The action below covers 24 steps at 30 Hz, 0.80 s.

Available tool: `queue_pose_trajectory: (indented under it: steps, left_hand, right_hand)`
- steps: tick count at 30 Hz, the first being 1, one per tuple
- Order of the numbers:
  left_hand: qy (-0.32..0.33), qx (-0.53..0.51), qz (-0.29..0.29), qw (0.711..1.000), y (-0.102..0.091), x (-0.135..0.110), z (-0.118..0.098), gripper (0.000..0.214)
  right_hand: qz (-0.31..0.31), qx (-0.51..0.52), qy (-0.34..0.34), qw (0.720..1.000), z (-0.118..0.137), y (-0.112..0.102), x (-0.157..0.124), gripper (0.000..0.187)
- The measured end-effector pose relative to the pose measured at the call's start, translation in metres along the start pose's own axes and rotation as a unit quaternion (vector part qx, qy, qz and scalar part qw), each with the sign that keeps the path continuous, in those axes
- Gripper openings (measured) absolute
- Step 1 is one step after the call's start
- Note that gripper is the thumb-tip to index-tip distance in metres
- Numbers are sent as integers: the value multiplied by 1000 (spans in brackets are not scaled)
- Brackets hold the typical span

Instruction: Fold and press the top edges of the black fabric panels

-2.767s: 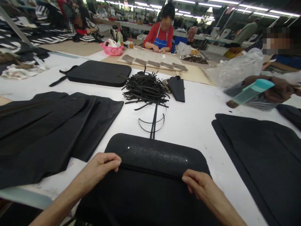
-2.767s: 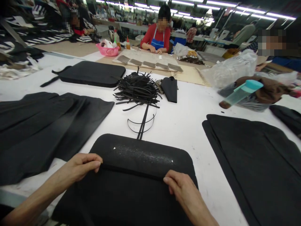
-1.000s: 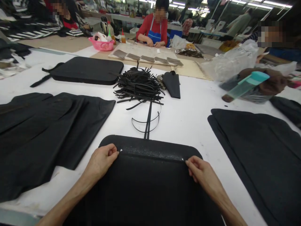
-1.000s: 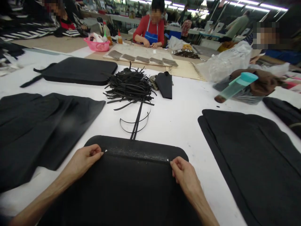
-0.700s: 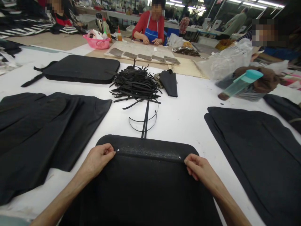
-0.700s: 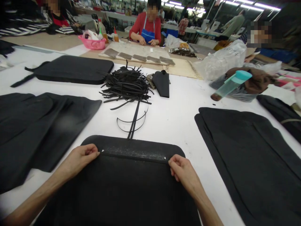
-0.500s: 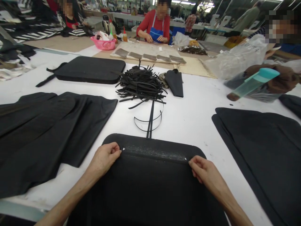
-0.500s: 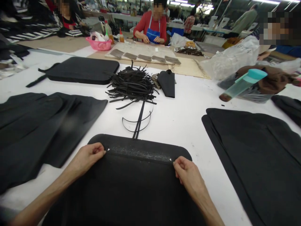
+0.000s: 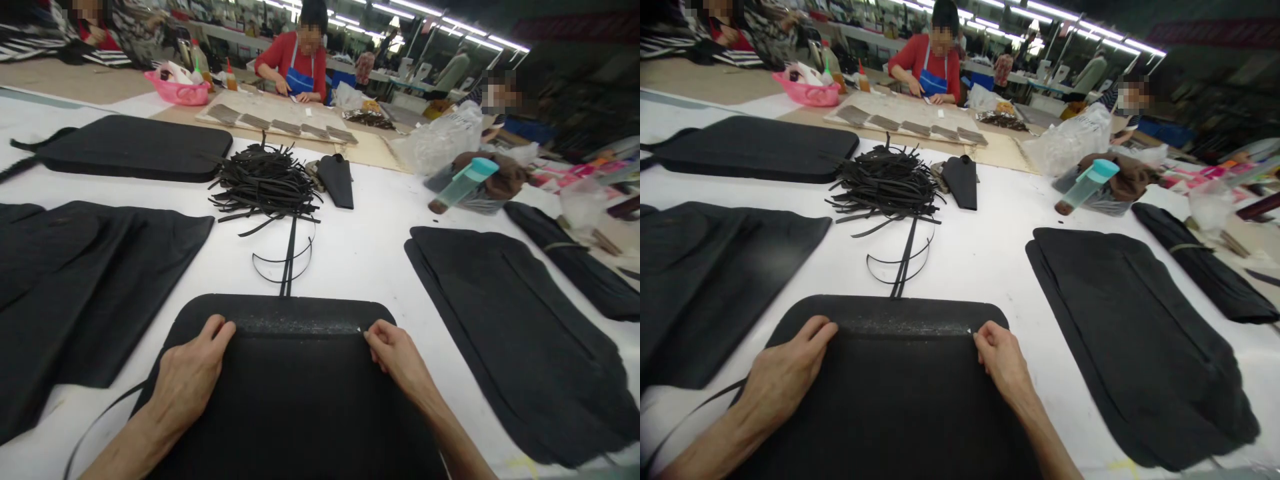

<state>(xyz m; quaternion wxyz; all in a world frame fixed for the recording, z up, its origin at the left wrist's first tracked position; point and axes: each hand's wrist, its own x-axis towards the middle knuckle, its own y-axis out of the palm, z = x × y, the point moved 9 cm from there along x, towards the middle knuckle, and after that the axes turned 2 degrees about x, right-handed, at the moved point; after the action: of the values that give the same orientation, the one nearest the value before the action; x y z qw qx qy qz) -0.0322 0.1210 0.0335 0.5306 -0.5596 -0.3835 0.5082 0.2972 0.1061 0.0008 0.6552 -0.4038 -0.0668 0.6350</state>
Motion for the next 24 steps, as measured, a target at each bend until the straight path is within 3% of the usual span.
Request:
queue_pose_trajectory:
  steps: [2,5,15,24]
  left_hand:
    - [58,23,4,998,6,-3,-11,41]
    - [91,39,-4,995,10,-11,-15,44]
    - [75,73,6,994,16,-27,-20,62]
    - [73,98,-59,991,21,-32,-18,60]
  right_hand:
    - [-8,-5,1,1000,1,-1,-1,21]
    - [-19,-11,-1,1000,3,-4,-2,20]
    - [-43,-61,-13,997,10,-7,-5,21]
    - [-51,-88,-8,995,9,-6,-4,18]
